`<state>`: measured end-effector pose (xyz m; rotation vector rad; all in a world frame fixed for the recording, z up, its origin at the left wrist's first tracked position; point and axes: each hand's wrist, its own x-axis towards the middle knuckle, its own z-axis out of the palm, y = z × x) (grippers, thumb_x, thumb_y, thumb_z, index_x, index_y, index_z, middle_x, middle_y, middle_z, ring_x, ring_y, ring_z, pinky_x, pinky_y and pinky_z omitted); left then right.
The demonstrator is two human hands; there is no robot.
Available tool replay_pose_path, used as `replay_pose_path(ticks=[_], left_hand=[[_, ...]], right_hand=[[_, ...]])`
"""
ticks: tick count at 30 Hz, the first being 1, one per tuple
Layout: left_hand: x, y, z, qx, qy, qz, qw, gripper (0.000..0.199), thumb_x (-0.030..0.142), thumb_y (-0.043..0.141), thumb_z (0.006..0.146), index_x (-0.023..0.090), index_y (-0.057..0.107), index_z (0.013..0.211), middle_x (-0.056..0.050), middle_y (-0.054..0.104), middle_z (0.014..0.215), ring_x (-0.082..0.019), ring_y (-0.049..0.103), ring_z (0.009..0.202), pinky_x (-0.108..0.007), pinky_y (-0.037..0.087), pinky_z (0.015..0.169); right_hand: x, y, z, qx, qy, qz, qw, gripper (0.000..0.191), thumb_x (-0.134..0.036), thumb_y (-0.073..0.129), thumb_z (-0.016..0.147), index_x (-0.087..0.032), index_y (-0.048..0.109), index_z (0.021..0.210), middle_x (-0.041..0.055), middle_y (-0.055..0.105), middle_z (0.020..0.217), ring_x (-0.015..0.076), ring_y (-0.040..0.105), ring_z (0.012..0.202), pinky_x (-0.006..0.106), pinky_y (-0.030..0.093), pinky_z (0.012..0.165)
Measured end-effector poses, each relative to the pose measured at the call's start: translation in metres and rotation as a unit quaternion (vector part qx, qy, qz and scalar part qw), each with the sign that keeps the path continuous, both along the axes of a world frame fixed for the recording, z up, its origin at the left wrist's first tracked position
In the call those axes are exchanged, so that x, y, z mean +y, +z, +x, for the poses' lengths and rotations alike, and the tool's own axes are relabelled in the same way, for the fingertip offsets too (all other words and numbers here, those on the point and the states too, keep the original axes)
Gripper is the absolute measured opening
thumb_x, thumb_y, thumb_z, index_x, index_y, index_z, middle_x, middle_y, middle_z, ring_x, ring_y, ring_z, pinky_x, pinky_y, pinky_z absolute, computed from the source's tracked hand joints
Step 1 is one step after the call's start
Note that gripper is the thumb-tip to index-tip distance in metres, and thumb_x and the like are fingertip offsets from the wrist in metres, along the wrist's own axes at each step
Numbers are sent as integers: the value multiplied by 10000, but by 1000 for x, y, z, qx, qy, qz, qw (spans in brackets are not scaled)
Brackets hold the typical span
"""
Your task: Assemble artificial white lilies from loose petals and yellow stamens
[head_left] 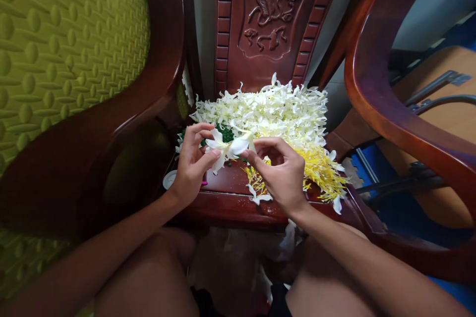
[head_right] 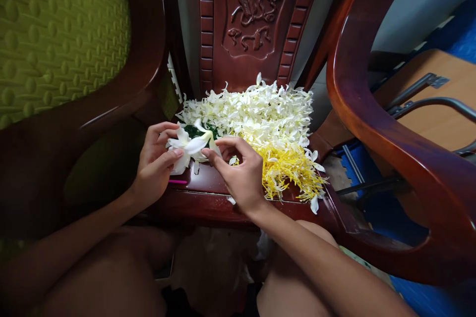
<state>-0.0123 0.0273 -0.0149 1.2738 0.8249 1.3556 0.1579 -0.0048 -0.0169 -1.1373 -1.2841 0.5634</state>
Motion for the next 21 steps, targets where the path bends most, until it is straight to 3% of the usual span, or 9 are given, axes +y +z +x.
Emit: replay_pose_path(ticks=[5, 11, 16, 19, 21], left_hand=[[0, 1, 0, 2, -1, 3, 1000, 373, 222, 714, 753, 266, 572, 1095, 5, 522, 945, -99, 446, 615, -230, 354, 509], [-2, 4, 1, -19, -23, 8, 1000, 396, 268, 664, 737, 255, 559, 1119, 6, 520, 887, -116, 452, 622, -236, 359, 501], [-3, 5, 0, -23, -34, 2, 999, 468, 273, 659, 699, 273, 552, 1154, 6, 531, 874, -127, 464, 620, -252, 360, 517], [-3, 4, 0, -31, -56, -2, 998, 472, 319, 687, 713, 282, 551, 1163, 6, 536, 864, -134, 481, 627, -259, 389, 536], [-4, 3, 1, -33, -65, -2, 997, 485, 331, 717, 707, 288, 546, 1159, 8, 546, 870, -134, 491, 633, -263, 408, 552]], right_hand=[[-2, 1, 0, -47, 2, 17, 999, 147, -342, 807, 804, -246, 712, 862, -26, 671, 762, 119, 562, 644, 284, 487, 636], [-3, -3, -5, -55, 67, -22, 996, 197, -326, 833, 764, -247, 710, 896, -38, 644, 733, 116, 570, 635, 264, 501, 615], [-4, -3, 0, -39, 94, -7, 995, 466, -392, 864, 724, -290, 687, 1143, 10, 714, 1009, 174, 669, 917, 344, 555, 857], [-5, 1, 1, -3, 111, 6, 994, 340, -386, 766, 843, -321, 697, 1169, 9, 710, 1024, 168, 676, 935, 337, 561, 829], [-5, 4, -1, 12, 125, 17, 992, 207, -354, 724, 887, -305, 734, 1087, 8, 720, 994, 162, 683, 915, 331, 564, 806]])
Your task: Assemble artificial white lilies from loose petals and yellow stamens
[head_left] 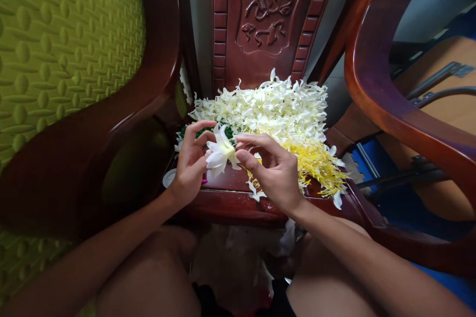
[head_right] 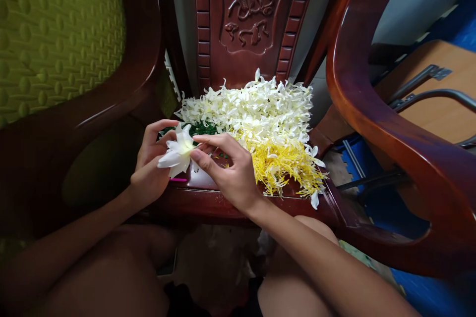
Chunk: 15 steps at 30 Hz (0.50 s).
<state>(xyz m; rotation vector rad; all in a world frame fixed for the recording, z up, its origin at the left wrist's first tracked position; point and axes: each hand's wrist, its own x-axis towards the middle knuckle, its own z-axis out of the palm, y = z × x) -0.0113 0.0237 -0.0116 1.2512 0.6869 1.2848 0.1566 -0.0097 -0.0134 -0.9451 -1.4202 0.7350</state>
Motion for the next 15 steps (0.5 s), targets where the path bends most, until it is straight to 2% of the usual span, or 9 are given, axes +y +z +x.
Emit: replay_pose_path(ticks=[4, 8, 12, 15], left_hand=[[-1, 0, 2, -8, -4, -8, 1000, 517, 267, 766, 649, 277, 536, 1111, 1, 586, 927, -128, 522, 665, -252, 415, 566], [-3, 4, 4, -48, 9, -27, 998, 410, 232, 707, 632, 250, 546, 1008, 3, 580, 866, -120, 517, 638, -245, 401, 550], [-4, 8, 3, -52, 21, -62, 997, 238, 355, 656, 723, 236, 554, 902, -4, 542, 772, -143, 501, 636, -267, 398, 556], [-3, 7, 3, -18, 23, -66, 997, 238, 421, 669, 741, 225, 562, 822, -10, 516, 745, -157, 486, 655, -282, 403, 572]], right_hand=[[1, 3, -5, -11, -5, 28, 1000, 43, -280, 732, 887, -256, 754, 914, 2, 744, 914, 151, 680, 879, 316, 553, 789], [0, 4, -6, -8, -16, 37, 999, 20, -250, 753, 868, -249, 752, 888, -4, 740, 866, 144, 673, 835, 297, 544, 721], [-1, 4, -4, -25, -20, 65, 997, 38, -229, 757, 862, -255, 753, 890, -2, 747, 892, 147, 687, 854, 312, 567, 772], [-1, 3, -2, -53, -7, 97, 994, 57, -214, 755, 864, -249, 757, 909, 6, 746, 915, 144, 697, 878, 316, 576, 808]])
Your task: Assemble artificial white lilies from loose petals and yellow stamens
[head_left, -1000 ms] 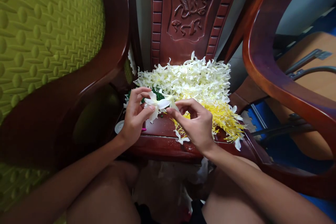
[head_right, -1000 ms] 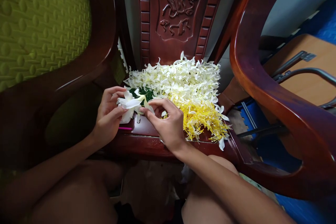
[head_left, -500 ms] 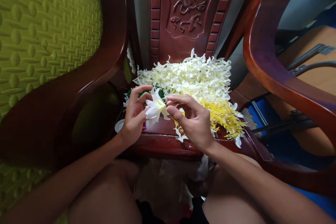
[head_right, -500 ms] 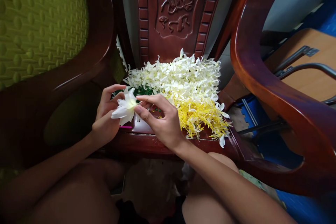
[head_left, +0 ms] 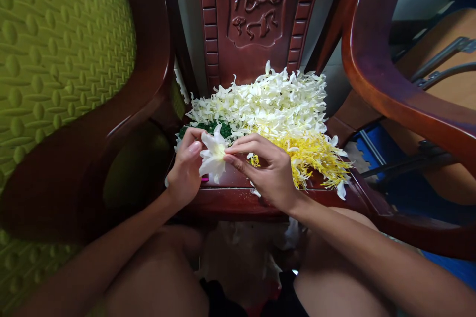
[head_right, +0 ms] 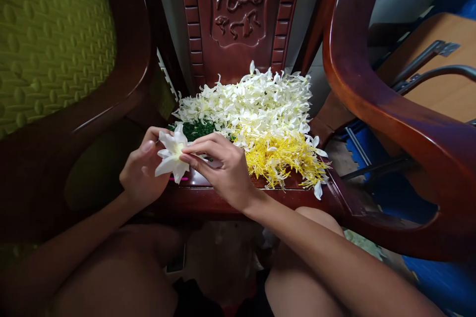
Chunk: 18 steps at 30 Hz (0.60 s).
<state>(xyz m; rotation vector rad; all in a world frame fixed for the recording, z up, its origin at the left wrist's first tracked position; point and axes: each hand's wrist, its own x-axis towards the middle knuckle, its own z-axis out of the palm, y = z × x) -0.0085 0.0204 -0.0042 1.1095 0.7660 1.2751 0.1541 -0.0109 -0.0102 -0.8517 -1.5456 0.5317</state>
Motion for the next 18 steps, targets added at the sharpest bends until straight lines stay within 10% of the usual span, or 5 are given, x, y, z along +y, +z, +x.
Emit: replay_pose_path(ticks=[18], left_hand=[[1, -4, -1, -3, -36, 18, 999, 99, 273, 640, 758, 183, 610, 731, -16, 540, 770, -140, 471, 653, -262, 360, 561]], right_hand=[[-1, -5, 0, -41, 9, 78, 996, 82, -158, 750, 861, -195, 751, 934, 37, 723, 889, 128, 694, 830, 280, 587, 741]])
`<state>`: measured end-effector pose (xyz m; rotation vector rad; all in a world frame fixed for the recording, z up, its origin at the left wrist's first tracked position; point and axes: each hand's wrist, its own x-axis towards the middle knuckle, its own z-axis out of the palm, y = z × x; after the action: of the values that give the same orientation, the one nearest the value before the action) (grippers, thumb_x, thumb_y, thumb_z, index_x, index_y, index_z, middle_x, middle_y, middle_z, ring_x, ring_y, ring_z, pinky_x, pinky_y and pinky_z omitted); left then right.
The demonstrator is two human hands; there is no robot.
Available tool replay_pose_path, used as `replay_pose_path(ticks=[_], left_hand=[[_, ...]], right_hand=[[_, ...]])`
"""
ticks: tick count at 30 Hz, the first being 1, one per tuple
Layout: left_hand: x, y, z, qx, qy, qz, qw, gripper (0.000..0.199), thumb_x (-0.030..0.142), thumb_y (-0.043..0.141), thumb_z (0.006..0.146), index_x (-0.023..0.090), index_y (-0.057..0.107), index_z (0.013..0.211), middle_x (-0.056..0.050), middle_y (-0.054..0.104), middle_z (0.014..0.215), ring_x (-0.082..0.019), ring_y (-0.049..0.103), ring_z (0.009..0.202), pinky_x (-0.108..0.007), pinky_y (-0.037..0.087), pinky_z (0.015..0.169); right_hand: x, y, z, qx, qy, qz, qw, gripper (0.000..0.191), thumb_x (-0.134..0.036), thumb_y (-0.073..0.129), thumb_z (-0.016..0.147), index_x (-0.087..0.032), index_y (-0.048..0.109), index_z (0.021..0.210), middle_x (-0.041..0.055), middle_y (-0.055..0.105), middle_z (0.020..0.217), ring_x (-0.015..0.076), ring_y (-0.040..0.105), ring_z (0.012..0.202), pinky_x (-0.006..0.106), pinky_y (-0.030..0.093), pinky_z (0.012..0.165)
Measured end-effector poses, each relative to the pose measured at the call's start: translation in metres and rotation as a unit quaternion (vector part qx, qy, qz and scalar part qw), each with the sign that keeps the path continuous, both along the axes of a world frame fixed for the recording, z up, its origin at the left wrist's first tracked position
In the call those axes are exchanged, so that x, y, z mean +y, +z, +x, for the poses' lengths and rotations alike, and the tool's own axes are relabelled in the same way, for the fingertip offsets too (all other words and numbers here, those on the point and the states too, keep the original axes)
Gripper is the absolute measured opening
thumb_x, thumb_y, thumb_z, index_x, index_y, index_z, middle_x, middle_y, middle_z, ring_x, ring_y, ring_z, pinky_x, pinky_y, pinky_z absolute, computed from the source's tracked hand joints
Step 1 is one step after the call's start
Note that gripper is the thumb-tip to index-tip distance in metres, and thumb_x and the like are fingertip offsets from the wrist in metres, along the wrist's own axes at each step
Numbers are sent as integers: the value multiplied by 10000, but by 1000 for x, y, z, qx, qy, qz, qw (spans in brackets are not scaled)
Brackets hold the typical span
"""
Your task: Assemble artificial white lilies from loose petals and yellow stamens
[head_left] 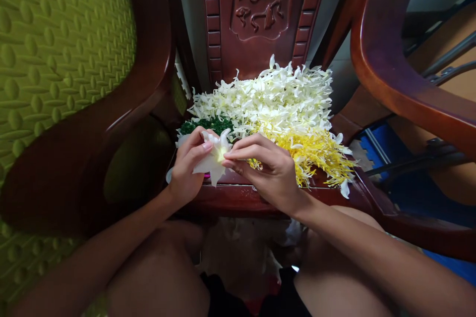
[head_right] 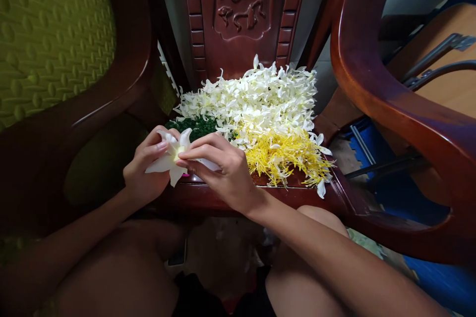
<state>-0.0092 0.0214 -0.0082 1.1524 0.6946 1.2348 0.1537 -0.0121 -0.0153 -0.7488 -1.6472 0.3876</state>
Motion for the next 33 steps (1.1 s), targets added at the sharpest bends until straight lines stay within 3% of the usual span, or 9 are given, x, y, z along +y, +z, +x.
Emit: replay_pose_path(ticks=[10, 16, 21, 28, 33], left_hand=[[1, -1, 2, 13, 22, -51, 998, 149, 262, 645, 757, 180, 550, 677, -5, 484, 713, -135, 458, 648, -256, 355, 560], [2, -3, -3, 31, -14, -22, 999, 157, 304, 607, 822, 187, 574, 723, -8, 480, 757, -138, 425, 649, -273, 307, 530], [1, -2, -2, 46, -5, -9, 999, 198, 305, 607, 843, 182, 556, 698, -5, 465, 733, -134, 402, 643, -280, 288, 540], [-2, -1, 1, 39, -5, -50, 998, 207, 303, 616, 834, 181, 538, 685, -3, 453, 711, -123, 401, 614, -265, 290, 521], [-2, 2, 3, 45, 3, -72, 996, 218, 290, 644, 773, 181, 520, 631, 3, 418, 658, -120, 374, 582, -257, 293, 509]], right_hand=[[-1, -3, -2, -12, -30, 28, 999, 102, -118, 751, 853, -167, 737, 942, 49, 721, 889, 125, 685, 815, 282, 594, 750], [-1, -2, -2, -21, -13, -9, 1000, 76, -147, 749, 860, -180, 737, 927, 40, 710, 889, 131, 686, 841, 295, 587, 765], [0, -4, 0, -16, 13, -22, 1000, 71, -146, 752, 857, -168, 743, 924, 48, 707, 899, 136, 684, 861, 303, 580, 782], [5, -6, 1, -1, 33, -36, 999, 63, -160, 771, 840, -184, 746, 892, 30, 714, 888, 125, 681, 845, 289, 564, 777], [10, -10, 4, 25, 72, -92, 993, 58, -192, 786, 825, -196, 744, 866, 13, 709, 862, 119, 670, 825, 278, 564, 756]])
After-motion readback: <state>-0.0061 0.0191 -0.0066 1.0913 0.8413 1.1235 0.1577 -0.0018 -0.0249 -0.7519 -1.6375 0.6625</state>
